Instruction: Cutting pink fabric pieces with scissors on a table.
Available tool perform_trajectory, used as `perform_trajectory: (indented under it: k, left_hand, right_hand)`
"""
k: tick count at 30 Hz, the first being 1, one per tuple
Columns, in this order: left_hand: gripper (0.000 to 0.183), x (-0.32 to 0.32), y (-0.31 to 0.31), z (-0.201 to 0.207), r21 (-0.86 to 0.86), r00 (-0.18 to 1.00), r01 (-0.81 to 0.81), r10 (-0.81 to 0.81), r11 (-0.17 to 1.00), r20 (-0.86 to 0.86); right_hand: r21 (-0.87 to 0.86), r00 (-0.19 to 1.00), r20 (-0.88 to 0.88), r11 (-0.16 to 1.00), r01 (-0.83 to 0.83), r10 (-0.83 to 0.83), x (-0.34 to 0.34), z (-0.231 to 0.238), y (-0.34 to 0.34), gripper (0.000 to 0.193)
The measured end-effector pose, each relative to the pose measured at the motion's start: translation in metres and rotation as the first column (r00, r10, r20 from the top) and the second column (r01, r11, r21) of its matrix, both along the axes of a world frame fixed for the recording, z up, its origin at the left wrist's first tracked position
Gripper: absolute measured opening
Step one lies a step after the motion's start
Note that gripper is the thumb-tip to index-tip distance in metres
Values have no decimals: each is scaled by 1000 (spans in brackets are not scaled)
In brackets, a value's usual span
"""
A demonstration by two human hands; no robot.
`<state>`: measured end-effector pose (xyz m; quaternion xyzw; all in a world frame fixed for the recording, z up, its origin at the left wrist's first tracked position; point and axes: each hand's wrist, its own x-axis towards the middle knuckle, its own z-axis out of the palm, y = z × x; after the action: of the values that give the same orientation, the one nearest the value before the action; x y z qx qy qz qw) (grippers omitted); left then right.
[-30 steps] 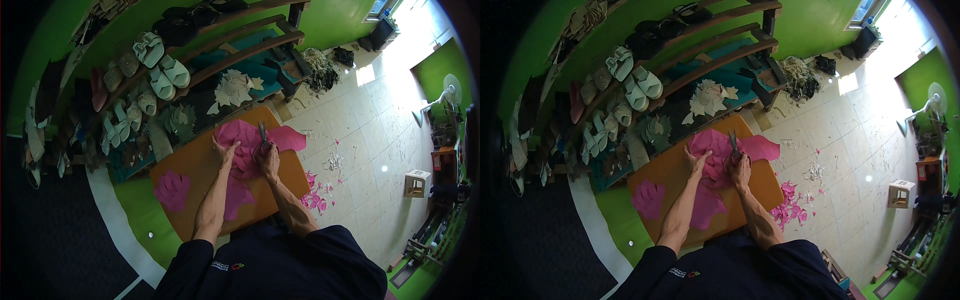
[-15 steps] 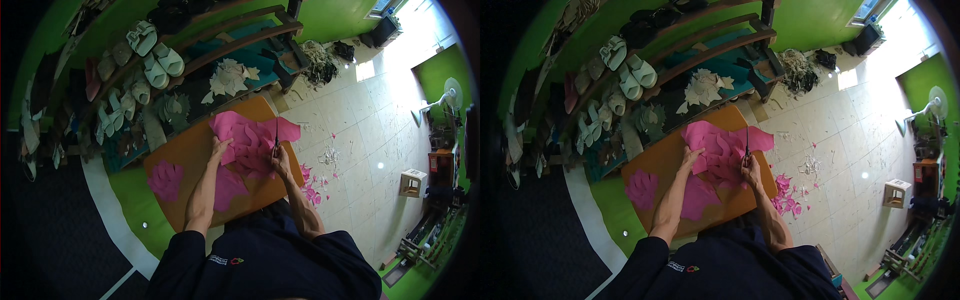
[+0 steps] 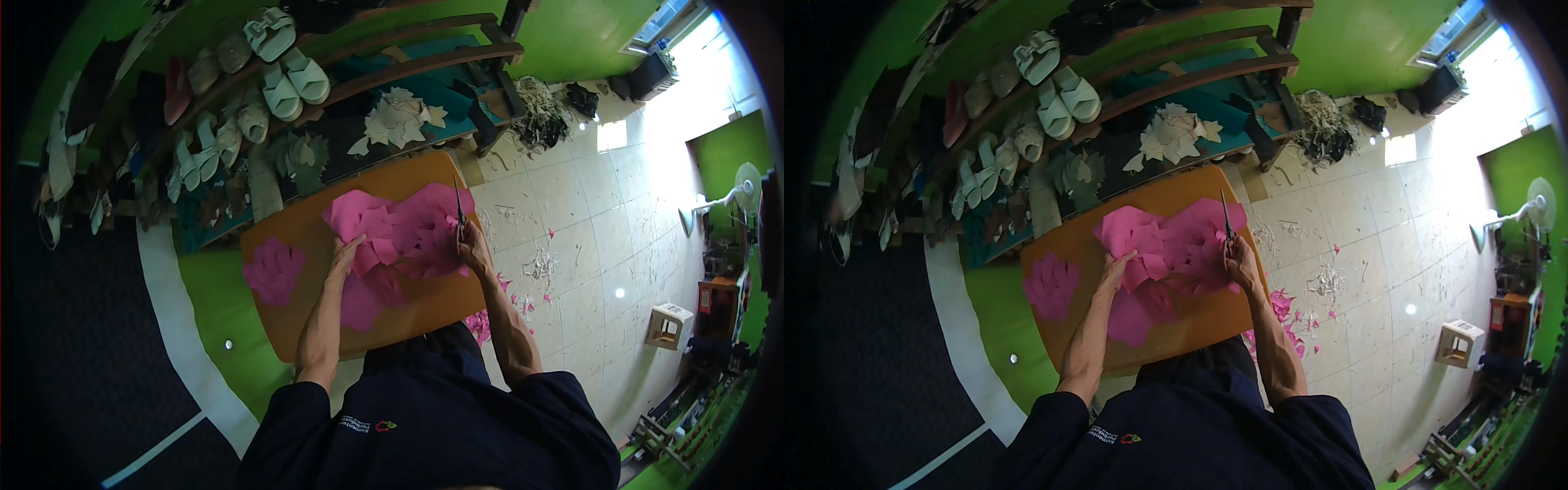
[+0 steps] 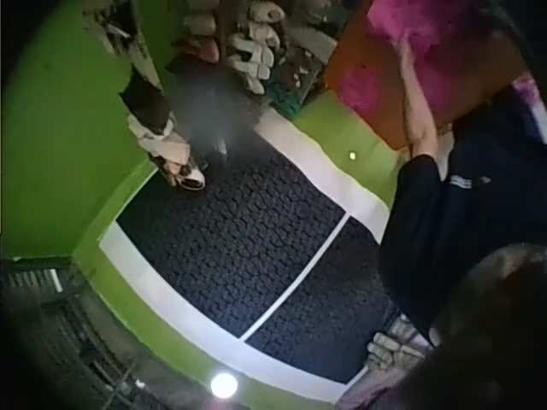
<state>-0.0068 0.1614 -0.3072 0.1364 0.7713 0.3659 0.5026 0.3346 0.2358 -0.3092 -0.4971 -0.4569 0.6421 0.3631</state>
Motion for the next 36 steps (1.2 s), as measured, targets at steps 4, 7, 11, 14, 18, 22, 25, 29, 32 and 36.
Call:
perform_trajectory:
  k: [4, 7, 11, 14, 18, 22, 25, 29, 32, 36]
  left_hand:
    - [93, -29, -59, 5, 96, 993, -107, 102, 990, 58]
    - [89, -23, -93, 32, 96, 964, -242, 228, 966, 135]
    - [82, -33, -150, 36, 166, 905, -405, 368, 899, 213]
    - [81, -10, -133, 26, 252, 875, -419, 314, 872, 368]
    - [86, -26, -208, 22, 128, 833, -537, 501, 834, 234]
    - [82, -37, -241, -4, 114, 830, -532, 490, 839, 266]
    - [73, -23, -214, 28, 78, 824, -523, 480, 849, 300]
    - [70, -36, -220, 27, 44, 782, -471, 394, 881, 484]
    - [70, -38, -225, 25, 42, 777, -452, 370, 891, 509]
    - [68, -42, -238, 14, 105, 809, -442, 346, 891, 475]
  right_hand:
    - [104, 994, 82, 991, -86, 78, -32, 10, 32, 15]
    - [147, 977, 171, 977, -155, 129, -49, 52, 53, 6]
    - [270, 925, 351, 931, -247, 144, -83, 45, 87, 6]
    - [390, 973, 200, 920, 30, -116, -27, -32, 154, 17]
    - [306, 820, 572, 922, -238, 22, -96, 8, 133, 24]
    - [624, 720, 646, 719, -306, -255, -112, 33, 128, 25]
    - [665, 726, 622, 688, -292, -294, -102, 50, 105, 25]
    - [448, 789, 614, 818, -362, 13, -139, 51, 45, 28]
    - [448, 807, 584, 794, -411, 88, -181, 35, -19, 29]
    - [395, 721, 672, 741, -543, 169, -213, 42, -70, 33]
